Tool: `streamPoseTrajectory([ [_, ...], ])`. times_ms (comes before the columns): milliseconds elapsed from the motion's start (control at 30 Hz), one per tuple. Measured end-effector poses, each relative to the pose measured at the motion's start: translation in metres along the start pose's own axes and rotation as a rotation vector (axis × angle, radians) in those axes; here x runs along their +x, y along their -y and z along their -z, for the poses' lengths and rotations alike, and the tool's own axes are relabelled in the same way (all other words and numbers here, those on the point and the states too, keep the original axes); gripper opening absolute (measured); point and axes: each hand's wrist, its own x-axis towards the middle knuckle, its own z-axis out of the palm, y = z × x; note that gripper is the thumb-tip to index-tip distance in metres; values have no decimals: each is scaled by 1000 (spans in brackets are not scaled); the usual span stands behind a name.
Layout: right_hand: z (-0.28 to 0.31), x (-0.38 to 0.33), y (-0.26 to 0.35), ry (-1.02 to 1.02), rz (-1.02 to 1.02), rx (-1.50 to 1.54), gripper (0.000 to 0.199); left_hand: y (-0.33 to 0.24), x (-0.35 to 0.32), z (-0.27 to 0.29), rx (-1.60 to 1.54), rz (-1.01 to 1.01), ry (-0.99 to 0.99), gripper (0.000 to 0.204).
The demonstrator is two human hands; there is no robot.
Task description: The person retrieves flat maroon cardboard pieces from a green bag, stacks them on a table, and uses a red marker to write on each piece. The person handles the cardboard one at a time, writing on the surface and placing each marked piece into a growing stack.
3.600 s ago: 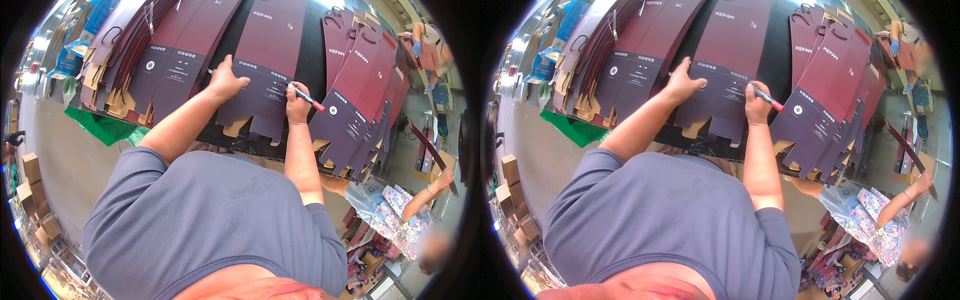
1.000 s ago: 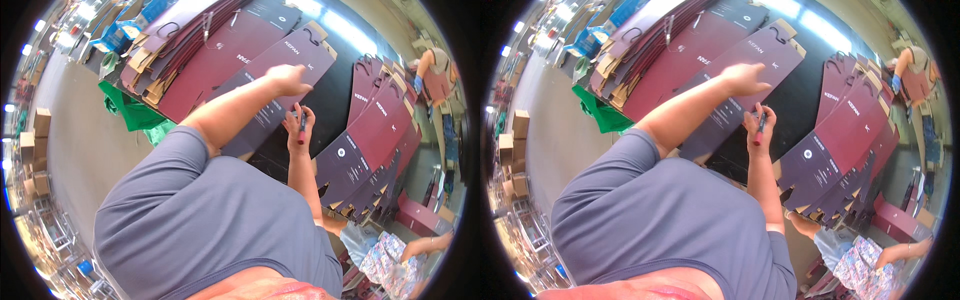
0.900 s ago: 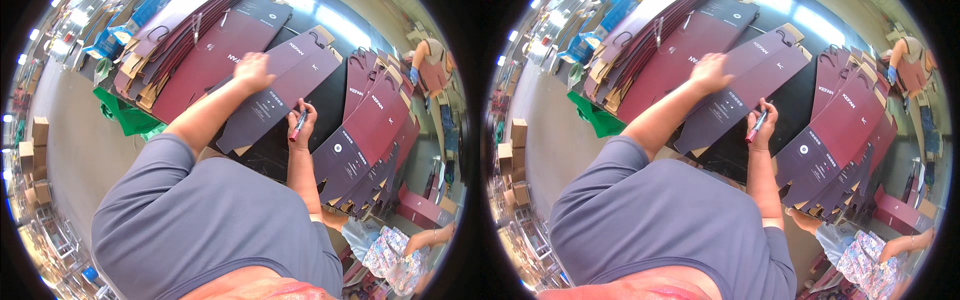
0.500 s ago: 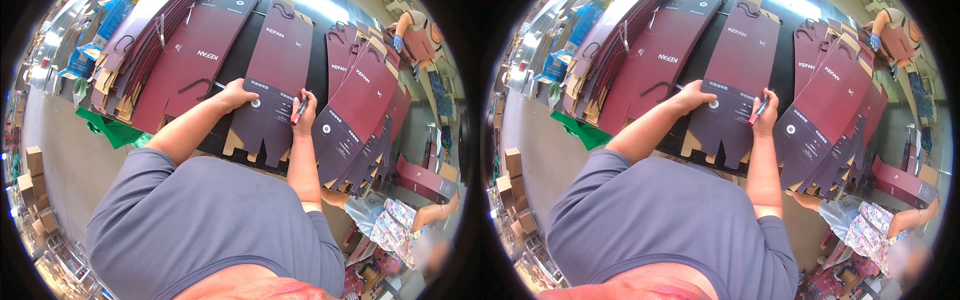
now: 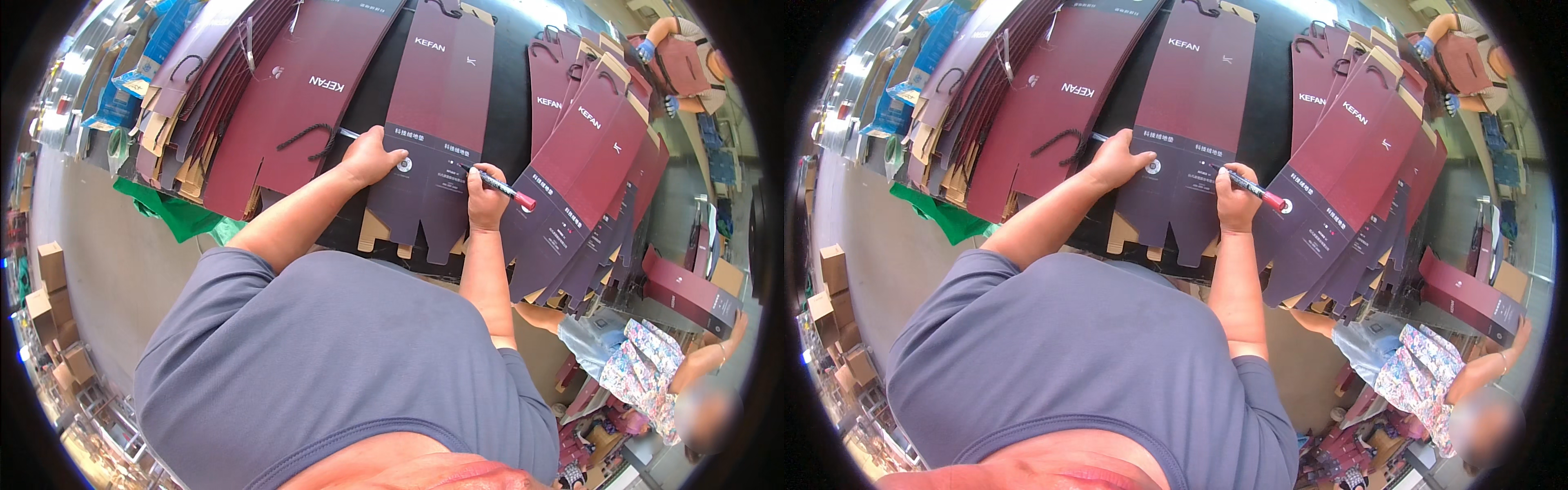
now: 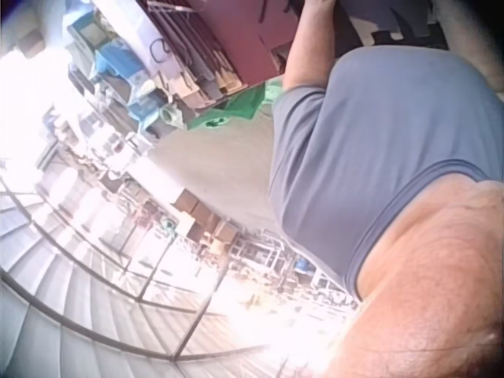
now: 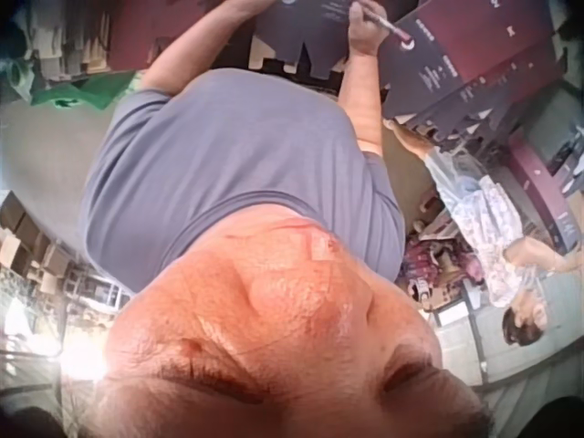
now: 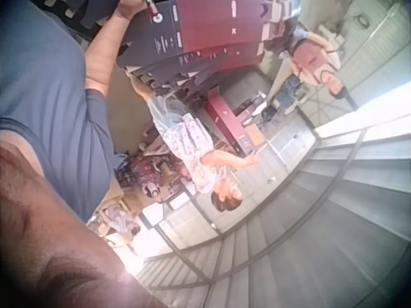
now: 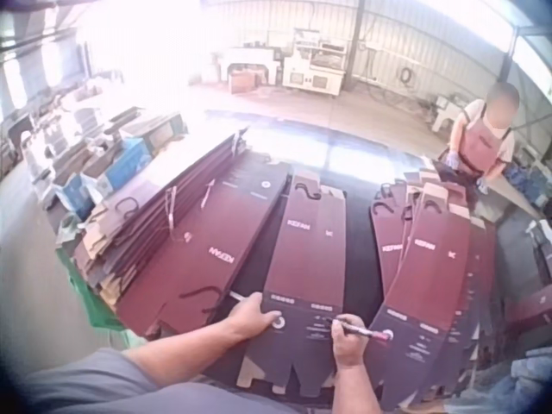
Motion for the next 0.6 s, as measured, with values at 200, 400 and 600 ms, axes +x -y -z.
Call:
streamPoseTrajectory([
  [200,0,0,-9,-20,54,-62,13,-3,-2,1,-21,-14,-8,50],
  [400,-1,1,-2,5,103,-230,16,3,0,0,-33,-21,-21,48],
  [600,-3,10,9,-245,-97,138,22,-17,-7,26,-278,-278,-177,46],
])
